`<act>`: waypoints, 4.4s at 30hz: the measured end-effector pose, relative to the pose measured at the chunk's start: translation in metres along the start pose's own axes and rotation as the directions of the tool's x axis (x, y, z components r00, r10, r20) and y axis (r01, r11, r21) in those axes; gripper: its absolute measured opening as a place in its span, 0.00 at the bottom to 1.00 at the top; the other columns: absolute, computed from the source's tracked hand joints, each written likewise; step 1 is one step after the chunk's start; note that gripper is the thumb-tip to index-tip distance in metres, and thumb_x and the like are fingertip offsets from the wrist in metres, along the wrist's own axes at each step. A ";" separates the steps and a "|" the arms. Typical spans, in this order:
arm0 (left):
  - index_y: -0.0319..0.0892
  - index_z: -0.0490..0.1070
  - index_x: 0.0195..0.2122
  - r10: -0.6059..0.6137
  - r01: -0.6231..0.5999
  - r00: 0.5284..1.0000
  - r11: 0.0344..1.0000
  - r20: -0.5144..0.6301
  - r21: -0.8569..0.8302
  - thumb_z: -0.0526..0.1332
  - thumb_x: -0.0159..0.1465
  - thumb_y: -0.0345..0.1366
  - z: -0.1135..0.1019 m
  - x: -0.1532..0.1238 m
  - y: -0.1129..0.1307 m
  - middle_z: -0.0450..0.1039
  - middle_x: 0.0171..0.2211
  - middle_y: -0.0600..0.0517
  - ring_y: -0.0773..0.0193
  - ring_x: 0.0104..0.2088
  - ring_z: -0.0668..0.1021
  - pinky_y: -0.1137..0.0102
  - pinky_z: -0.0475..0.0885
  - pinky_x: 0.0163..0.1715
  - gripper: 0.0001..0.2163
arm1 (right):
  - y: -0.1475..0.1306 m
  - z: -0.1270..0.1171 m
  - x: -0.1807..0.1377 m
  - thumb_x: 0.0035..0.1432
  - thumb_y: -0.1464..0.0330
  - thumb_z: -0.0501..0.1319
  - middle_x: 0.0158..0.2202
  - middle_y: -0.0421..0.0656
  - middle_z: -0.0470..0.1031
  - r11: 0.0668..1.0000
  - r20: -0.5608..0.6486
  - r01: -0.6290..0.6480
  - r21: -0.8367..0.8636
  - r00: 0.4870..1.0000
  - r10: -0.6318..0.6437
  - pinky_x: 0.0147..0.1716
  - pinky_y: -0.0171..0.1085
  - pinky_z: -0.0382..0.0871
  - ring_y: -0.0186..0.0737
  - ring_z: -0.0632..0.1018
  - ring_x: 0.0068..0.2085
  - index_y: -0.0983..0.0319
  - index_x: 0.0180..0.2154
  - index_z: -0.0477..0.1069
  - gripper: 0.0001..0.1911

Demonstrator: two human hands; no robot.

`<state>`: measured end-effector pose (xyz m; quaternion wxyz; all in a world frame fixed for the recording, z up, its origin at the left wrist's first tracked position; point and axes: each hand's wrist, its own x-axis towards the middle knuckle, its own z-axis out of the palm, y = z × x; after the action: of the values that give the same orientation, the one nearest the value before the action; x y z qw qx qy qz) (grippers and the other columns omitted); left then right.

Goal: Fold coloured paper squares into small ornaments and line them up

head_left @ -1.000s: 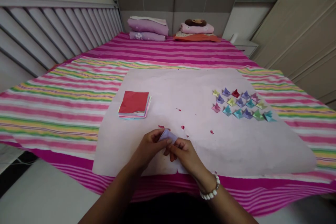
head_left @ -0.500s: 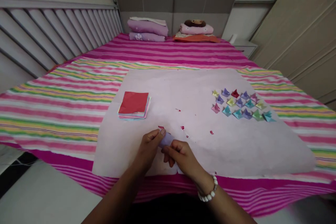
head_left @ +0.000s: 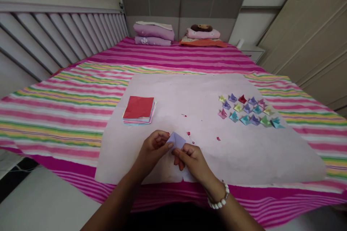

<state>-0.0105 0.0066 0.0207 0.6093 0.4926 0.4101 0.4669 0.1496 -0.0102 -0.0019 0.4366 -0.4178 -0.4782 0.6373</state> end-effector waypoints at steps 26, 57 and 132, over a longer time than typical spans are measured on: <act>0.39 0.74 0.34 0.002 -0.006 0.998 0.999 0.070 0.054 0.67 0.56 0.36 0.004 0.001 0.004 0.76 0.31 0.51 0.63 0.34 0.76 0.69 0.70 0.37 0.07 | 0.000 0.000 0.001 0.51 0.51 0.65 0.17 0.38 0.73 0.999 -0.006 0.016 -0.028 1.000 -0.016 0.18 0.31 0.61 0.28 0.67 0.16 0.62 0.20 0.68 0.22; 0.43 0.81 0.33 -0.129 0.129 0.992 0.992 0.011 -0.003 0.68 0.54 0.36 0.000 -0.006 0.002 0.78 0.29 0.53 0.65 0.30 0.78 0.68 0.78 0.33 0.06 | -0.001 -0.015 0.006 0.46 0.68 0.71 0.24 0.37 0.74 0.973 -0.121 0.186 0.134 0.978 -0.170 0.23 0.33 0.68 0.32 0.74 0.21 0.60 0.29 0.77 0.05; 0.40 0.80 0.30 -0.058 0.061 0.998 0.992 -0.027 0.114 0.67 0.54 0.45 0.012 0.010 0.007 0.74 0.23 0.52 0.65 0.26 0.74 0.70 0.70 0.30 0.13 | -0.010 -0.019 0.018 0.46 0.65 0.71 0.20 0.39 0.76 0.972 -0.192 0.123 0.201 0.978 -0.084 0.28 0.34 0.67 0.34 0.74 0.23 0.62 0.25 0.75 0.09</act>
<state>0.0018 0.0146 0.0297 0.5888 0.5089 0.4577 0.4300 0.1647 0.0132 0.0022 0.5534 -0.3999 -0.3869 0.6198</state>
